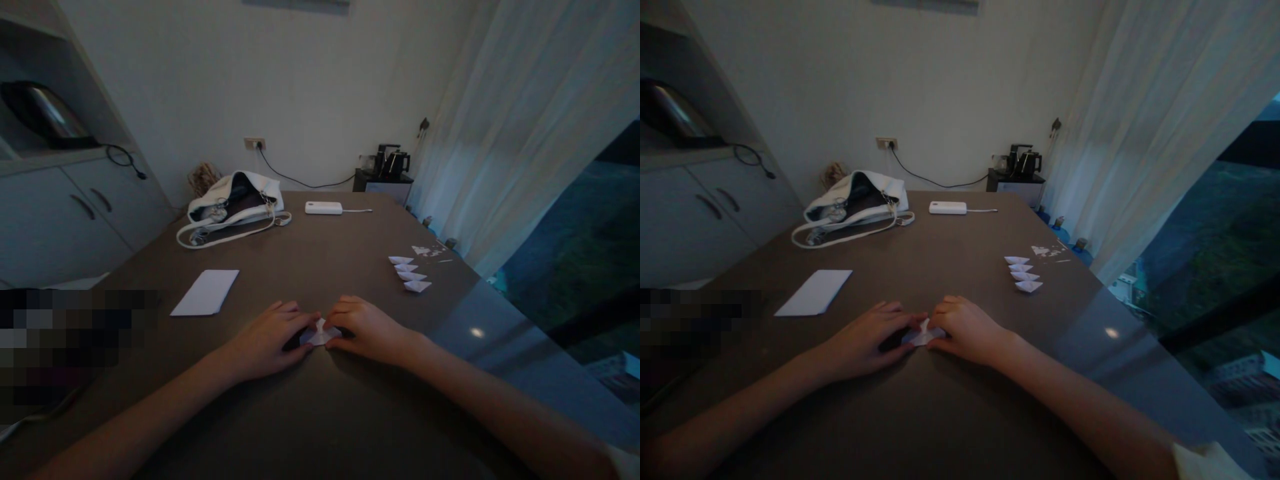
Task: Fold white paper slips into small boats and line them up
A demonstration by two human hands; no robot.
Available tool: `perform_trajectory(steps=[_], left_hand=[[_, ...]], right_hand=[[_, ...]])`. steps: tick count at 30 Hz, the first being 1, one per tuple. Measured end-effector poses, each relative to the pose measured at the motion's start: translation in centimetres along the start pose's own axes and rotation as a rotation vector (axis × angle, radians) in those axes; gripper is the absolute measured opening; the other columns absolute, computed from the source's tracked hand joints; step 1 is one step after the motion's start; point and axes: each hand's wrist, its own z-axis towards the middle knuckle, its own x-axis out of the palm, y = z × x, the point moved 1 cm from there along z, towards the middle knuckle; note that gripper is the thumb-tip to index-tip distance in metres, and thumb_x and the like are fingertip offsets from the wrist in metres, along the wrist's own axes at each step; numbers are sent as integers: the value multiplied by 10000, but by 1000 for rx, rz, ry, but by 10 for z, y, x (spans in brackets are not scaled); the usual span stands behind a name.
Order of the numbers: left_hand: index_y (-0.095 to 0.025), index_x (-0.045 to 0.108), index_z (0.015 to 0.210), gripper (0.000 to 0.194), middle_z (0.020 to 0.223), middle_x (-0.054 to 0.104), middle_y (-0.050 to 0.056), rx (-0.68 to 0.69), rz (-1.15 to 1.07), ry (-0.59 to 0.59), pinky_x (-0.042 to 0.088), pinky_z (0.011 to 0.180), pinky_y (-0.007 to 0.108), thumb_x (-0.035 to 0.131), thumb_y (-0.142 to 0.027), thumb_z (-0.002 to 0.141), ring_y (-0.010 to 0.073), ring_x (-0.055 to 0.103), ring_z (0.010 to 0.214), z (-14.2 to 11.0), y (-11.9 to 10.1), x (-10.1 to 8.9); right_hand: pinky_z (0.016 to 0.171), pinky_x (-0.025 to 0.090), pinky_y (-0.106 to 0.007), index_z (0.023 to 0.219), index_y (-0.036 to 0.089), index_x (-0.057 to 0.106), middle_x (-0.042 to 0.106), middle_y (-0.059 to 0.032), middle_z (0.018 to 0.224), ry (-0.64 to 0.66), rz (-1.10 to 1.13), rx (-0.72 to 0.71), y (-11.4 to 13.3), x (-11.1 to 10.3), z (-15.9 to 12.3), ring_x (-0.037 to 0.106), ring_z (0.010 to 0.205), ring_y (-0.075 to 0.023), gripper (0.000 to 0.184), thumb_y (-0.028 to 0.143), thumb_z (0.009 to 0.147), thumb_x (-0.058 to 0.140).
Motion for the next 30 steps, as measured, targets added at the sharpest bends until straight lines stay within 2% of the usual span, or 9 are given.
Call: perform_trajectory(steps=[6, 10, 13, 19, 24, 30], left_hand=[[-180, 540, 1233, 417, 979, 637, 87, -21, -13, 13, 443, 803, 361, 600, -319, 844, 234, 561, 924, 1, 2, 1], [-166, 638, 977, 158, 987, 650, 83, 4, -74, -29, 456, 816, 339, 510, -228, 906, 201, 569, 907, 3, 5, 5], [-160, 647, 878, 157, 992, 639, 82, 20, -91, -76, 464, 798, 314, 492, -175, 901, 192, 562, 905, 4, 6, 9], [-145, 658, 815, 169, 794, 619, 54, -126, -111, -81, 458, 664, 260, 509, -181, 887, 167, 581, 754, 6, 7, 11], [-151, 677, 842, 156, 749, 643, 33, -225, -161, -45, 437, 603, 238, 528, -180, 878, 146, 596, 671, 8, 9, 9], [-153, 662, 829, 107, 712, 624, 19, -293, -188, -42, 419, 569, 239, 564, -190, 854, 144, 573, 625, 9, 12, 10]], right_hand=[[719, 381, -264, 870, 154, 685, 635, -49, 822, -5, 6, -14, -2, 5, 1, 541, 811, -162, 116, 234, 876, 601], [721, 376, -282, 855, 149, 684, 626, -54, 794, -24, -74, -15, -1, 9, 0, 526, 799, -170, 156, 193, 903, 542], [739, 384, -295, 887, 150, 687, 630, -65, 825, -28, -124, 7, 1, 12, 1, 525, 820, -185, 133, 209, 886, 568], [719, 395, -285, 845, 130, 693, 636, -62, 798, -52, -71, 66, 0, 16, 6, 535, 780, -179, 181, 214, 908, 545], [715, 405, -270, 848, 130, 692, 639, -63, 807, -106, 44, 137, -6, 22, 9, 538, 792, -175, 161, 197, 900, 556], [700, 400, -253, 826, 156, 675, 634, -43, 799, -150, 135, 205, -13, 28, 11, 543, 806, -168, 54, 165, 848, 626]])
